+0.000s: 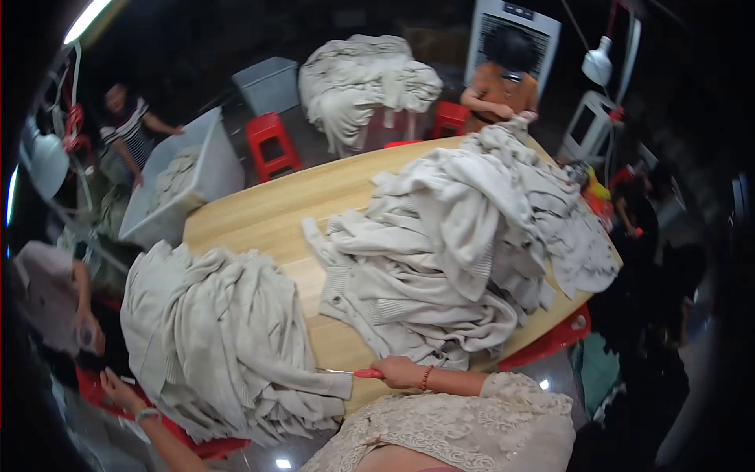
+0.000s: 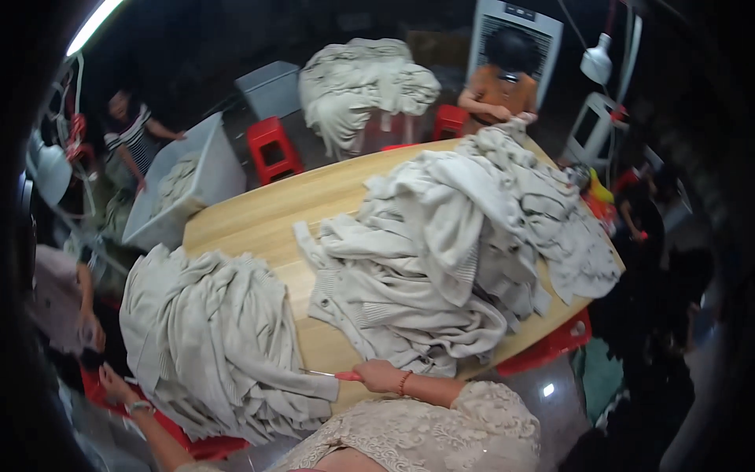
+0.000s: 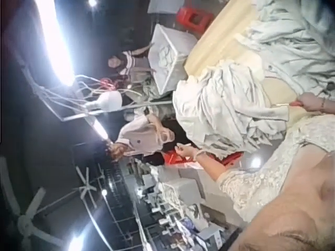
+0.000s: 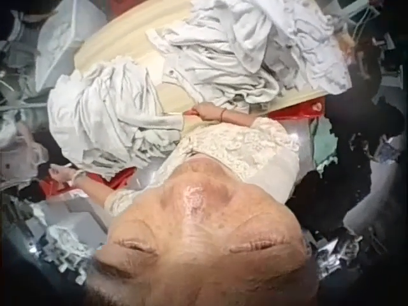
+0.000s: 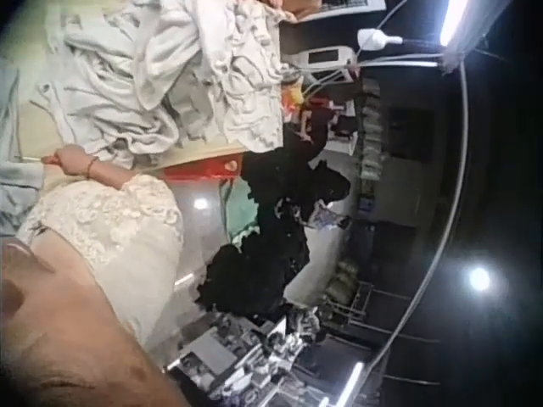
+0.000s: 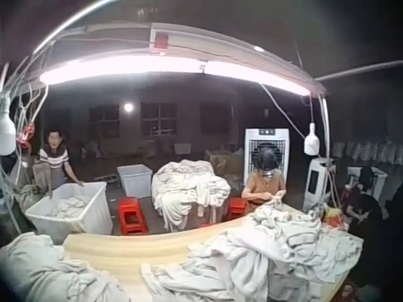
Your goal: Trimming loose threads from a large pile of sweaters using scissors in a garment factory.
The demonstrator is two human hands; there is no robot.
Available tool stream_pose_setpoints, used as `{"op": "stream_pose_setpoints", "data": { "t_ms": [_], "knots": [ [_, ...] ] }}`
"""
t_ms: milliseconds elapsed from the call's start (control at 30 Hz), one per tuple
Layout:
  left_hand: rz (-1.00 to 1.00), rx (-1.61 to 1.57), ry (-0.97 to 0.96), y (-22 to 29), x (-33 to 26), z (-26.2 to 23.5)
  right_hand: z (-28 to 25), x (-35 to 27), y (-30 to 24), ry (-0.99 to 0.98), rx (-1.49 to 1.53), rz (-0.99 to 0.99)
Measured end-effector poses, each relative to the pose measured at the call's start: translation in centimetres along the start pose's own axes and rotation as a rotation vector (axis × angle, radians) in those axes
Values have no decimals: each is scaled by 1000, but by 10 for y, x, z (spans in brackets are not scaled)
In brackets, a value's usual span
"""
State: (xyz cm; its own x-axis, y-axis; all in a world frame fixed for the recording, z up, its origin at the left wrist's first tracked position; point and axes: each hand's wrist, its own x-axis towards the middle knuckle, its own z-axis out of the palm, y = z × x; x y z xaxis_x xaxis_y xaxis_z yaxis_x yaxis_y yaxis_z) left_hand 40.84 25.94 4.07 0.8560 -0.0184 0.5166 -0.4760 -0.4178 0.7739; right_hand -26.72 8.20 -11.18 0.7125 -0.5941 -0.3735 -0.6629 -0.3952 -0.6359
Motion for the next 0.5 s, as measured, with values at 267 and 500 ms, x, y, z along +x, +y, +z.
{"op": "stream_pose_setpoints", "data": {
  "t_ms": [267,500],
  "knots": [
    [18,-356,12,-13,46,4,-2,-5,-9,20,26,40],
    [88,-53,88,63,-23,-27,1,0,-17,-17,-60,19]
  ]
}}
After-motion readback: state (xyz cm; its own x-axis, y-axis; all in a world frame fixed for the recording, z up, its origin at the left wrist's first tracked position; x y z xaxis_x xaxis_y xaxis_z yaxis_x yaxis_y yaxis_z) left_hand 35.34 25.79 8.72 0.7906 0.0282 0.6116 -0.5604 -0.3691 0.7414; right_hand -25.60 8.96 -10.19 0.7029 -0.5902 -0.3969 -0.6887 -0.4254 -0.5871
